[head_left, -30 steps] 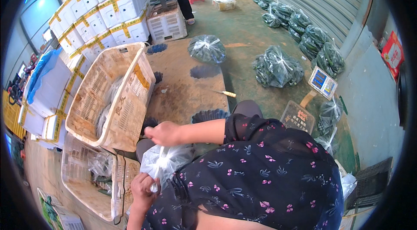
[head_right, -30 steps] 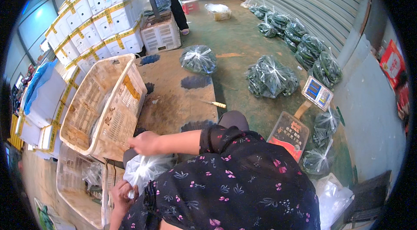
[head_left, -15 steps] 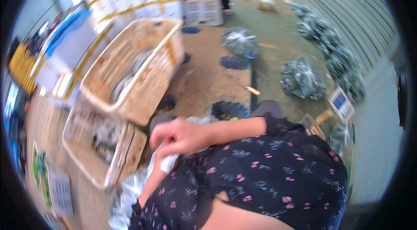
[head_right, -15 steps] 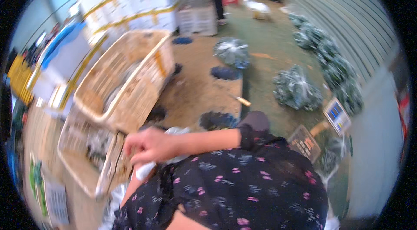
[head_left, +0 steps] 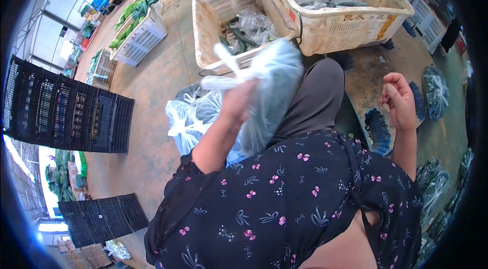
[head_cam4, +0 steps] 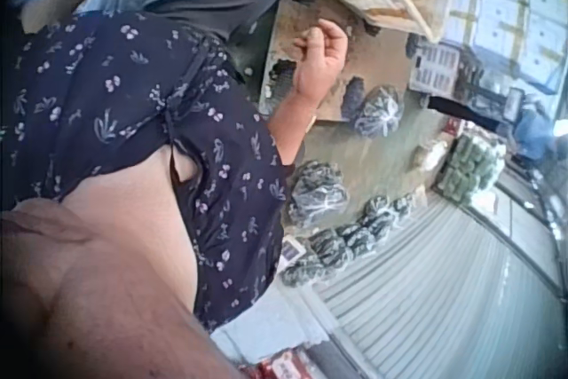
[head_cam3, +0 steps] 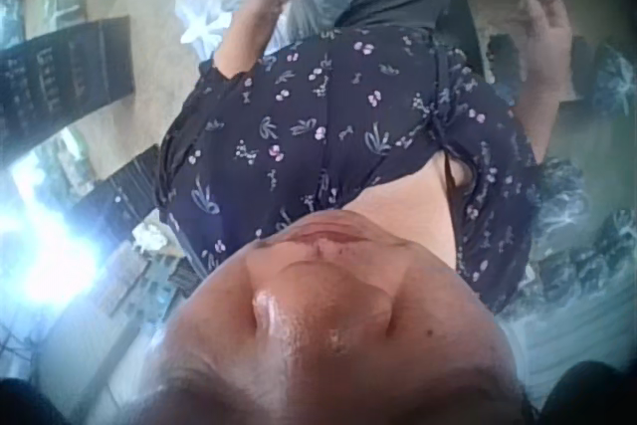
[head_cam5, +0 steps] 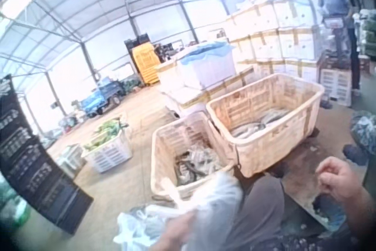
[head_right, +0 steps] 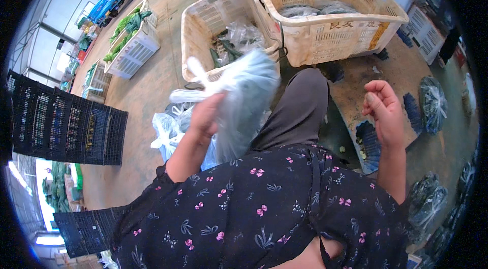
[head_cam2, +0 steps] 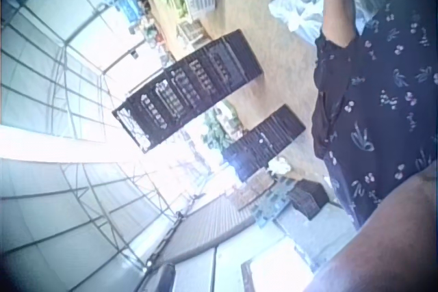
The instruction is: The person packs cucumbers into plastic bags by hand, ties the bags closed, and places them into large plastic crates.
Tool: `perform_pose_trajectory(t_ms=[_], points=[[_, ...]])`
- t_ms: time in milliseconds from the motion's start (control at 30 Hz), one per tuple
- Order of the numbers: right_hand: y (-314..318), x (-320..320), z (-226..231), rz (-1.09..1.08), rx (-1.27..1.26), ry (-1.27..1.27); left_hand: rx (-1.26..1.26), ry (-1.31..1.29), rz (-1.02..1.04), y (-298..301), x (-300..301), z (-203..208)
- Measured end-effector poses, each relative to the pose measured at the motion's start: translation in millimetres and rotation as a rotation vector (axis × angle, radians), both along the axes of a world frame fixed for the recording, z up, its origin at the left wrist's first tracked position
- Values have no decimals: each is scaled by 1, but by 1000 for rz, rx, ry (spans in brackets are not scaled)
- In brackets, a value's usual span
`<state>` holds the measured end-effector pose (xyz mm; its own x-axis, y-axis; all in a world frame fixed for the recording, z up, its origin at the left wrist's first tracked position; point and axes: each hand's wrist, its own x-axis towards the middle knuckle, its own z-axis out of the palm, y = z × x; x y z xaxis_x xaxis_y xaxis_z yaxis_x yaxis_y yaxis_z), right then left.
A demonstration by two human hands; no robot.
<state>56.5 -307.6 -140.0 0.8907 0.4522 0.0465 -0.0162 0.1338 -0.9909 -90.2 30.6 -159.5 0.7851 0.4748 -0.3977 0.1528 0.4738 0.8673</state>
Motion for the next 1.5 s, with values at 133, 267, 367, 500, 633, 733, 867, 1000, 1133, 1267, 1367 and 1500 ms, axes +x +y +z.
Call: perform_pose_trajectory(t_ms=[133,267,367,500,633,733,867,1000,1133,1267,1367,1500], points=[[1,22,-17,29,78,58,106,-135,299,85,-49,-22],[4,29,-28,27,90,133,262,-137,479,119,-84,-5],[11,30,-36,51,68,167,354,-21,551,150,-110,-43],[14,27,-55,77,-26,193,1183,679,51,136,-96,-88],[6,18,-62,101,-188,162,1326,956,-239,109,-70,-116],[-5,10,-63,95,-256,157,1375,990,-268,97,-53,-101],[-18,7,-87,63,-243,237,1649,745,-180,90,-26,-84],[-28,1,-113,57,-302,318,1652,405,-190,76,31,-65],[-40,-7,-150,72,-307,415,1686,-57,-337,53,107,-33],[-46,-18,-187,112,-440,436,1662,-316,-469,35,184,-3],[-42,-21,-187,186,-497,395,1635,-354,-532,23,245,17],[-49,-17,-222,250,-514,404,1546,-326,-620,23,339,20]])
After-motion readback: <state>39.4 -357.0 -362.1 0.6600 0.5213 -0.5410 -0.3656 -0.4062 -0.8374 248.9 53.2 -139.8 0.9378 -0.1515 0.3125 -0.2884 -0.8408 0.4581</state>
